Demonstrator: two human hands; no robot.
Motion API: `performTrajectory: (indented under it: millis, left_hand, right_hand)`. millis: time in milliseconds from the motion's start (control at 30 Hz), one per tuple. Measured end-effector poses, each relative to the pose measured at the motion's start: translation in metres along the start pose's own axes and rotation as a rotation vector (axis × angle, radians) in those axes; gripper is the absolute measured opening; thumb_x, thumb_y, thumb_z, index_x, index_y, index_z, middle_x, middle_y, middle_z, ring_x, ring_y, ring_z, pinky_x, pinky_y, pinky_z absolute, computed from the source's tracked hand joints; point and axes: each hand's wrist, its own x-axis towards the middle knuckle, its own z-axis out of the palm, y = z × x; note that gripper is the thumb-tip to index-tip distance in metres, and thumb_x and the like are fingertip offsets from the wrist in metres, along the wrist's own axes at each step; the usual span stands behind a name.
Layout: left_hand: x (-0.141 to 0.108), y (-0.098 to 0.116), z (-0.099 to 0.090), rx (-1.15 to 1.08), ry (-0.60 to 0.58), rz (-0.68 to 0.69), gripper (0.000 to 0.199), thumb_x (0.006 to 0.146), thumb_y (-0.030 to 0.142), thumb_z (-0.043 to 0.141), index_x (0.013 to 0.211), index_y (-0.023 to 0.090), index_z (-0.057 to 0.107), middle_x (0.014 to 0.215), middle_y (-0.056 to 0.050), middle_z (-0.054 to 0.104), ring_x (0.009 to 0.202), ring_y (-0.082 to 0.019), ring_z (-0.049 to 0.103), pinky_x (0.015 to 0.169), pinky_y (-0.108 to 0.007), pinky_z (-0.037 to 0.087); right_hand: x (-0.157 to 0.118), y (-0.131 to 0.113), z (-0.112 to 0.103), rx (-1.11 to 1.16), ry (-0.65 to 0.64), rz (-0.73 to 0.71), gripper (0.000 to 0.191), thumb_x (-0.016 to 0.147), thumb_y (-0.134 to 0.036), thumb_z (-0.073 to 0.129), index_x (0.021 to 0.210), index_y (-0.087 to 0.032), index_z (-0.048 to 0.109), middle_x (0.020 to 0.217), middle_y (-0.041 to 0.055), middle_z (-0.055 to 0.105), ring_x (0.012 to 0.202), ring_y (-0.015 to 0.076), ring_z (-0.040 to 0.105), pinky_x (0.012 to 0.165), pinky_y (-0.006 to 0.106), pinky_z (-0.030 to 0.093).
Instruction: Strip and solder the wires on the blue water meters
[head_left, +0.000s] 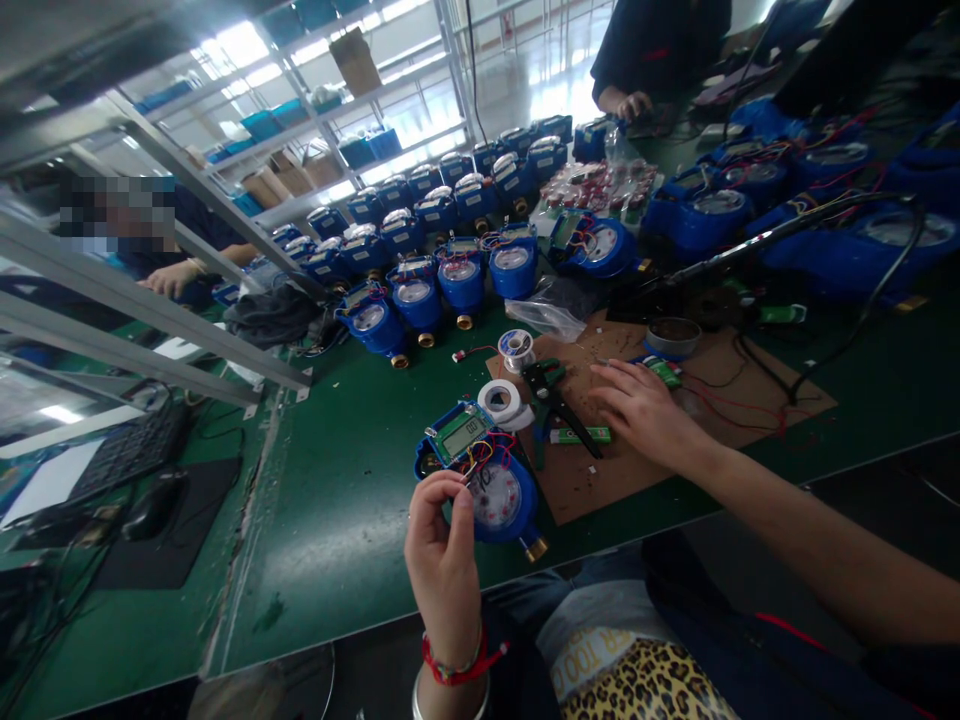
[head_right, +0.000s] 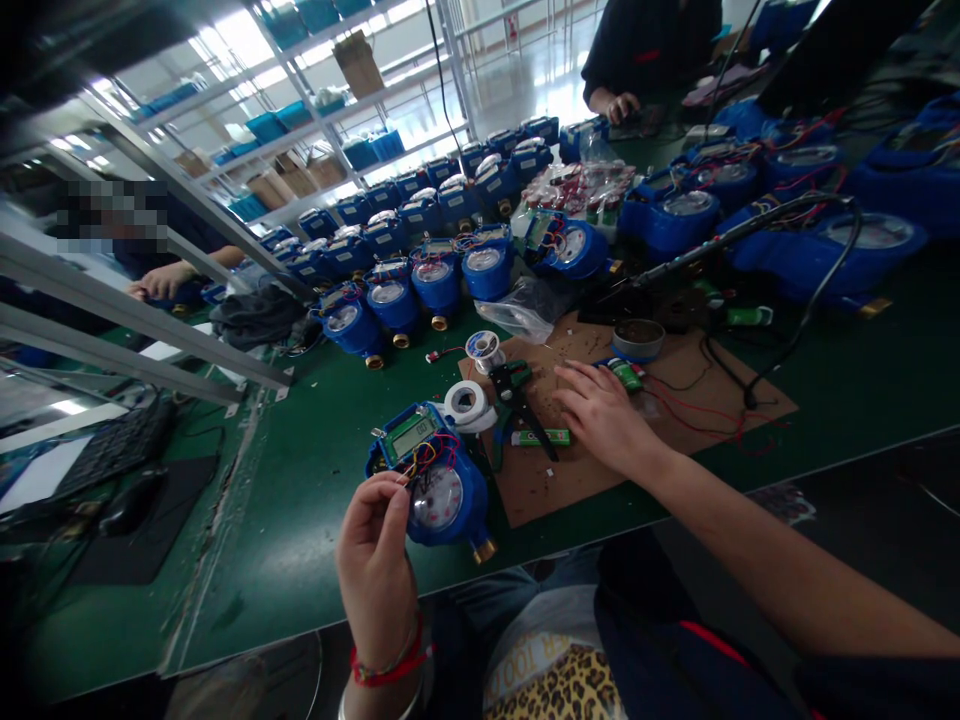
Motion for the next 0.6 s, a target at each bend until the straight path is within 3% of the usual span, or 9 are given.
performTrajectory:
  millis: [67,233,400,533,600]
  left_hand:
    - [0.000,0.000,0.000,0.010,0.003,0.000,0.005,0.089,0.025,0.060,0.087,0.021,0.061,0.099,-0.002,0.060,0.096,-0.015,0.055,0.087,-0.027,0.043]
    - [0.000,0.000,0.000,0.005,0.011,0.000,0.006,0.089,0.026,0.060,0.087,0.020,0.061,0.098,-0.002,0.060,0.095,-0.015,0.055,0.087,-0.027,0.043]
    - [0.000,-0.002,0.000,0.001,0.013,-0.001,0.007,0.089,0.027,0.061,0.087,0.020,0.061,0.099,-0.002,0.060,0.096,-0.016,0.056,0.087,-0.027,0.043]
    - [0.000,-0.001,0.000,0.011,0.012,-0.003,0.007,0.088,0.028,0.061,0.088,0.020,0.061,0.099,-0.002,0.060,0.096,-0.015,0.056,0.087,-0.027,0.043]
    - [-0.001,-0.002,-0.001,0.012,0.012,-0.005,0.007,0.088,0.028,0.062,0.088,0.020,0.061,0.099,-0.002,0.060,0.096,-0.015,0.056,0.088,-0.027,0.043]
  right_hand:
    - [-0.004,0.006,0.000,-0.019,0.024,0.032,0.028,0.088,-0.025,0.055,0.114,-0.019,0.064,0.144,0.0080,0.048,0.136,0.0290,0.038,0.112,0.052,0.031]
    - [-0.018,0.027,0.000,-0.068,0.049,0.067,0.017,0.090,-0.025,0.052,0.091,-0.022,0.069,0.139,0.0059,0.054,0.136,0.0314,0.037,0.109,0.057,0.031]
    - [-0.021,0.026,-0.002,-0.027,0.065,0.105,0.018,0.089,-0.023,0.052,0.095,-0.022,0.069,0.138,0.0066,0.054,0.135,0.0313,0.040,0.110,0.057,0.032]
    - [-0.015,0.025,-0.017,0.198,0.113,0.159,0.026,0.085,-0.027,0.060,0.109,-0.020,0.067,0.137,0.0089,0.055,0.130,0.0286,0.047,0.113,0.050,0.033]
    - [-0.007,0.036,-0.031,0.441,0.206,0.340,0.033,0.080,-0.028,0.068,0.112,-0.021,0.066,0.131,0.0085,0.059,0.123,0.0264,0.052,0.112,0.047,0.035]
